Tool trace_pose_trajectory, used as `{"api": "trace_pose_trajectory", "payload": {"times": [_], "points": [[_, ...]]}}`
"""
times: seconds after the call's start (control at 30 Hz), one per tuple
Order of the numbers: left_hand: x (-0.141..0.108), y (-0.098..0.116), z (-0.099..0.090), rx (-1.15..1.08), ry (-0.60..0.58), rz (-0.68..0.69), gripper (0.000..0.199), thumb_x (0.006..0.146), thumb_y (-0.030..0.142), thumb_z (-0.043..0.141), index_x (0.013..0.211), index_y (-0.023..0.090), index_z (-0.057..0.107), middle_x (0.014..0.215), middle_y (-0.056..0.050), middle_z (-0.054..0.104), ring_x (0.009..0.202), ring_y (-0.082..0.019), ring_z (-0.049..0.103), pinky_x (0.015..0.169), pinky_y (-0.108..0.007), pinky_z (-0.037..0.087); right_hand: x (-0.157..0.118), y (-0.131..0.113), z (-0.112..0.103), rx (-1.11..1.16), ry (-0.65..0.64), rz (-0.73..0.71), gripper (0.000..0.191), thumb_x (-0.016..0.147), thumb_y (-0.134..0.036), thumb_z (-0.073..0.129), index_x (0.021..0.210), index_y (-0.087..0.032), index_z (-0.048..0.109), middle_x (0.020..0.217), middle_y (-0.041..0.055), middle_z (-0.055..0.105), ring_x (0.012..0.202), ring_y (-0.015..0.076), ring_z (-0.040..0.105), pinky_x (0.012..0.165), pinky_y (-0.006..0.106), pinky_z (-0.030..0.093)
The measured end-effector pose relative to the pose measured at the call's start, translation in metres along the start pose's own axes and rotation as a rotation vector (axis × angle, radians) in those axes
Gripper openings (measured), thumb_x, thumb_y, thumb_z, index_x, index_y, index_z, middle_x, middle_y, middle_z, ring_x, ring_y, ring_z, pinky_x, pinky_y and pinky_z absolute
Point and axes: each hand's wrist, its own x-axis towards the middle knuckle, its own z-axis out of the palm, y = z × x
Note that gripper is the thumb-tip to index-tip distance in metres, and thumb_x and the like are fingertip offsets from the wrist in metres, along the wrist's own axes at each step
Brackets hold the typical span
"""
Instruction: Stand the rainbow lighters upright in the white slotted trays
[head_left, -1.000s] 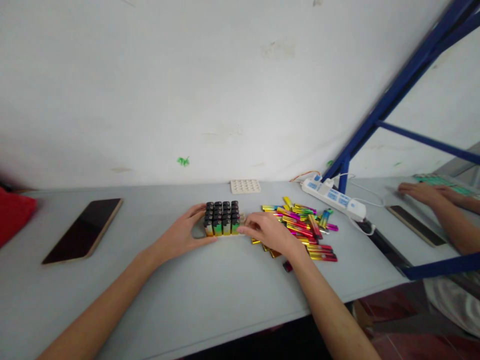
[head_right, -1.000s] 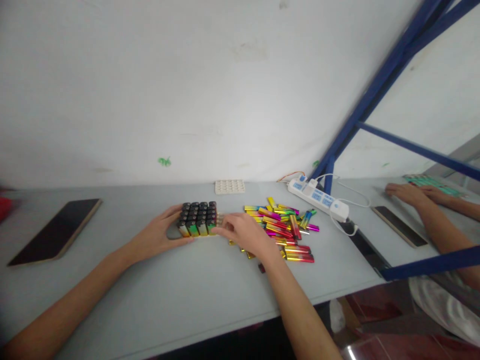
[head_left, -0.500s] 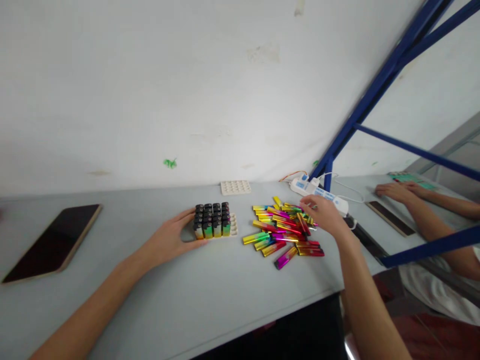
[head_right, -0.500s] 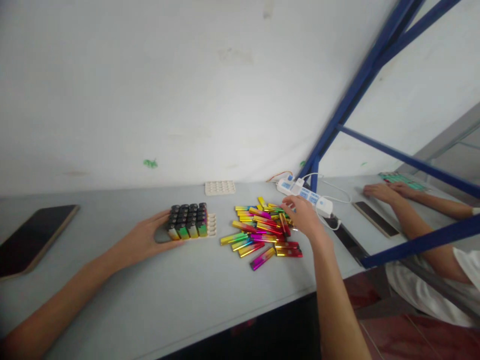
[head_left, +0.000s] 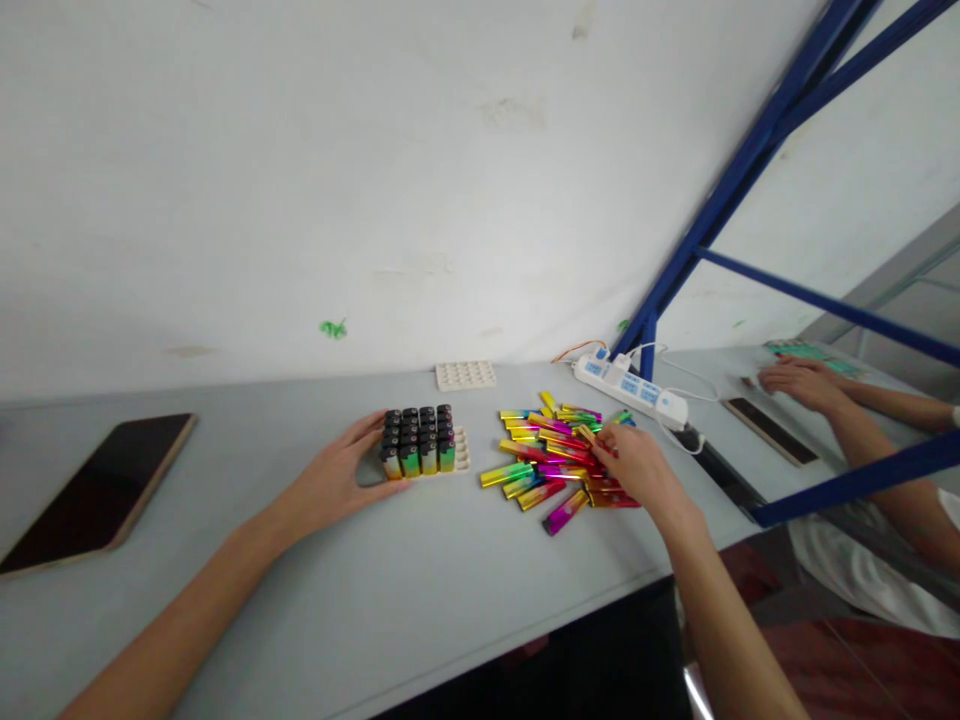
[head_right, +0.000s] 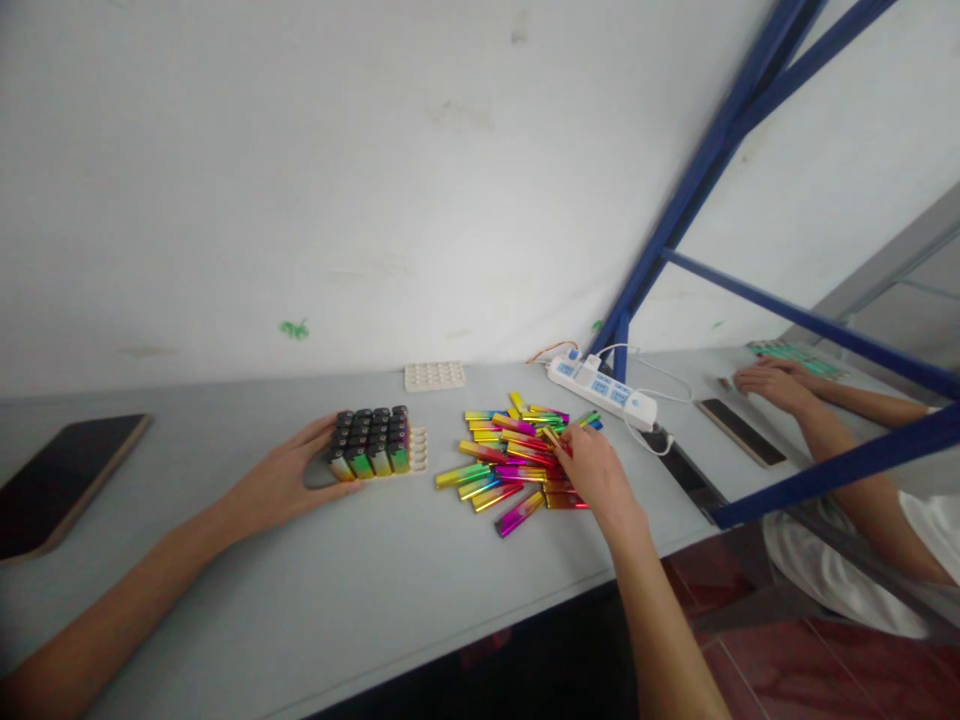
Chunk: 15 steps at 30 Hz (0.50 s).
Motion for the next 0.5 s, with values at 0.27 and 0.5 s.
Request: {"api": "trace_pose_trajectory", "payload": {"times": [0.27, 0.5], "points": [[0.004, 0.010, -0.007, -0.042, -0.085, -0.033, 0.096, 0.096, 0.089, 0.090, 0.163, 0.022, 0.083, 0.186, -0.023, 0.076, 0.171, -0.054, 0.074, 0.150, -0.074, 0.055, 0.018, -0.036, -0.009, 0.695, 0.250, 0.058, 0.055, 0.094, -0.076, 0.098, 0.110, -0.025, 0.088, 0.117, 0.0172, 0.094, 0.106, 0.0395, 0.089, 0.099, 0.055, 0.071], [0.003, 0.008, -0.007, -0.009, -0.057, -0.007, 0.078, 0.095, 0.074, 0.096, 0.156, 0.027, 0.086, 0.181, -0.019, 0.080, 0.166, -0.052, 0.078, 0.148, -0.067, 0.059, 0.057, -0.149, -0.008, 1.420, 0.059, -0.030, 0.065, 0.076, -0.076, 0.113, 0.110, -0.028, 0.085, 0.111, 0.0055, 0.088, 0.113, 0.0293, 0.084, 0.106, 0.046, 0.072]]}}
